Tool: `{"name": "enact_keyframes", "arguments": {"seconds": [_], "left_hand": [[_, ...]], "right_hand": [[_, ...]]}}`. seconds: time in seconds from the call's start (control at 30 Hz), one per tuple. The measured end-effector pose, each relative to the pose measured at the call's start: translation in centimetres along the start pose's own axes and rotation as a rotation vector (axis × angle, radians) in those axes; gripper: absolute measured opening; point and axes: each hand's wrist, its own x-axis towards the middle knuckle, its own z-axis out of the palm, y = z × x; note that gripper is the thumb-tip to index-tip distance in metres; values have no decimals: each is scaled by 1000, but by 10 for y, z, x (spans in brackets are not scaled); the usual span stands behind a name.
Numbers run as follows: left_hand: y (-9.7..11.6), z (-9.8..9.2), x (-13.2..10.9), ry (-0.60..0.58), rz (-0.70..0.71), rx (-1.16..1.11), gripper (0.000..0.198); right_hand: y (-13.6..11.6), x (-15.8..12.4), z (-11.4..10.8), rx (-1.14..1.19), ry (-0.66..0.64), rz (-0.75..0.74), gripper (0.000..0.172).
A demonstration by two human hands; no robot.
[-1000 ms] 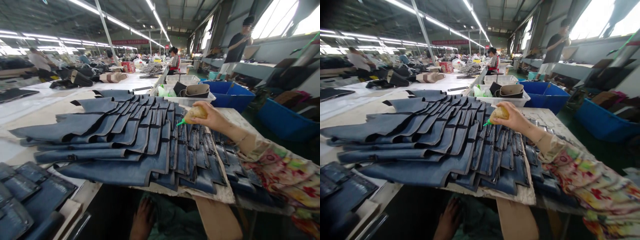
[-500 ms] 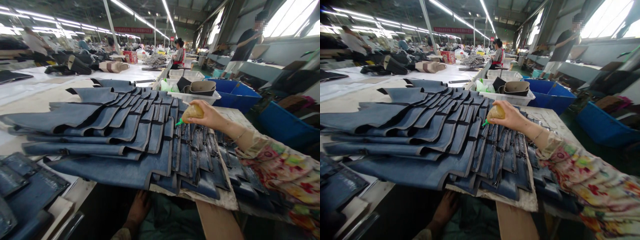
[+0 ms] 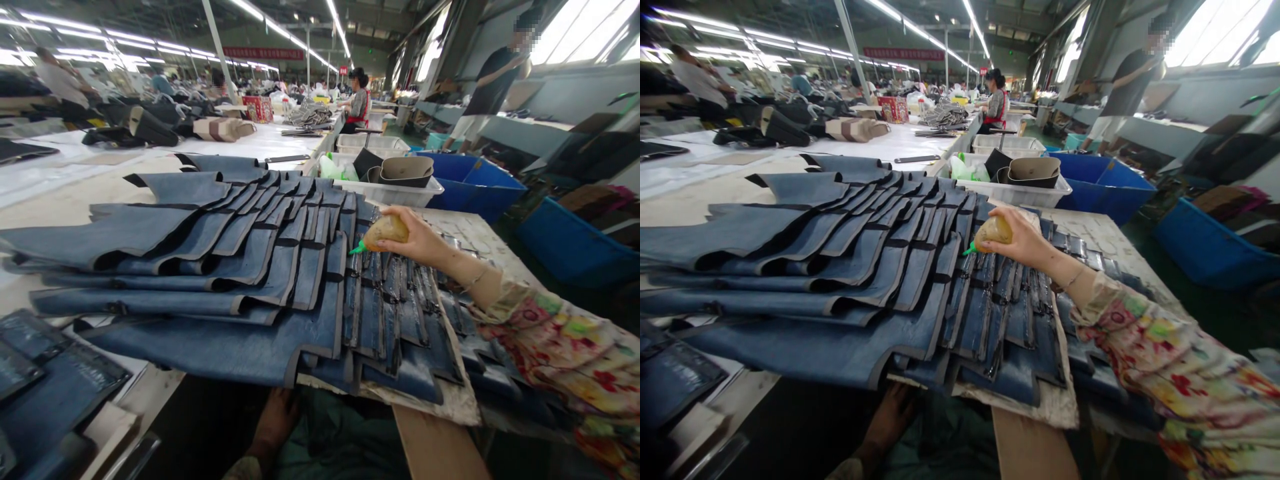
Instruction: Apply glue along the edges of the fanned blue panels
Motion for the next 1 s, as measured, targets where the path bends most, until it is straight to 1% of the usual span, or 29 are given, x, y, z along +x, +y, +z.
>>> {"name": "enact_keyframes", "arguments": {"seconds": [0.07, 0.23, 0.3, 0.37, 0.53, 0.6, 0.67, 0.8, 0.9, 1.0], "left_hand": [[0, -1, -1, 0, -5, -4, 54], [-1, 1, -1, 12, 8, 7, 53], [-2, 1, 0, 1, 2, 10, 53], [-3, 2, 0, -9, -4, 15, 53], [-6, 3, 2, -20, -17, 3, 53], [-6, 3, 1, -3, -4, -24, 52], [-6, 3, 1, 26, 2, -60, 50], [-7, 5, 1, 53, -8, -99, 49], [-6, 4, 2, 13, -19, -62, 50], [-5, 1, 2, -26, -38, -40, 51]], "right_hand": [[4, 2, 3, 4, 16, 10, 60], [17, 15, 8, -19, 138, 28, 59], [19, 18, 8, -25, 162, 34, 59], [18, 17, 7, -18, 151, 48, 59], [10, 3, 5, 15, 48, 64, 57], [11, 2, 5, 16, 54, 64, 57], [16, 7, 6, 3, 98, 63, 56], [33, 29, 10, -22, 204, 39, 57], [40, 41, 11, -29, 256, 33, 58], [38, 40, 10, -22, 244, 41, 57]]}}
